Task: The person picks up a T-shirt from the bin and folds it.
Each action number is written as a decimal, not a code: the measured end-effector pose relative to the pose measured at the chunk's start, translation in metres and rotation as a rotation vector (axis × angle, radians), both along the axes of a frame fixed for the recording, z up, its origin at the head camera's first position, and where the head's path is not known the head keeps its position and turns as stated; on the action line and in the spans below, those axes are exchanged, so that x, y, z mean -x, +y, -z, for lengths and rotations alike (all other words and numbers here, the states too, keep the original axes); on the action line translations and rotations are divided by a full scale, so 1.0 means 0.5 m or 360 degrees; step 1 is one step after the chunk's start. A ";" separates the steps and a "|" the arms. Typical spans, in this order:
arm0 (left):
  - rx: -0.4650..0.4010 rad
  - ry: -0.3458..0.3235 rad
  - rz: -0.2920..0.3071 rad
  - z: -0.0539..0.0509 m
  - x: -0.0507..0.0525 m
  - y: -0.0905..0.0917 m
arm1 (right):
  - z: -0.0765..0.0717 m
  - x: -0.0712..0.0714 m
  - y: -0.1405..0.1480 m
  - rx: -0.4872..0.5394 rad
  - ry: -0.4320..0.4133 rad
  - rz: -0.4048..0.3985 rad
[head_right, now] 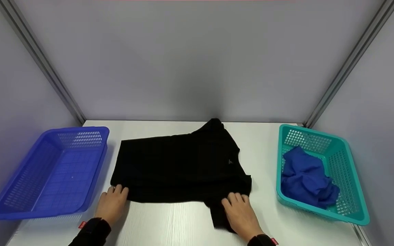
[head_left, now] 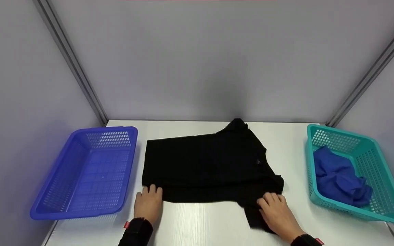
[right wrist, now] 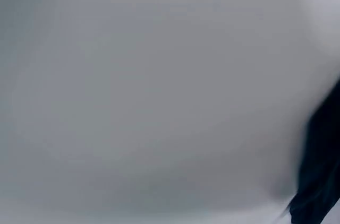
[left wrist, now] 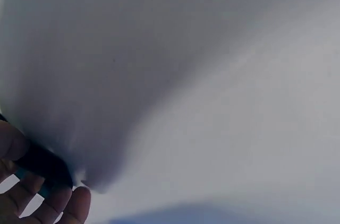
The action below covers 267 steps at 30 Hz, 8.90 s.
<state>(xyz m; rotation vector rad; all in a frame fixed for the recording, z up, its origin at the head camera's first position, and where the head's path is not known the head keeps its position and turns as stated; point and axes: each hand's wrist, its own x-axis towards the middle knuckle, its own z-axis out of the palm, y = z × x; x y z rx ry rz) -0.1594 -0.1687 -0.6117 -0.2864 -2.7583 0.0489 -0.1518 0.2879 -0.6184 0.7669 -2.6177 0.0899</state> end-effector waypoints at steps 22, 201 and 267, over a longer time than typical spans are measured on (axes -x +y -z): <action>-0.0327 0.0295 0.0374 -0.116 0.009 0.001 | 0.006 -0.058 0.117 0.0091 -0.0149 -0.0042; -0.0434 -0.0756 0.0174 -0.063 0.021 0.024 | -0.047 0.088 0.007 0.0508 -0.0882 0.0507; -0.0517 -0.0571 0.0056 -0.106 0.039 0.002 | -0.093 0.156 -0.063 0.0802 0.0210 -0.0060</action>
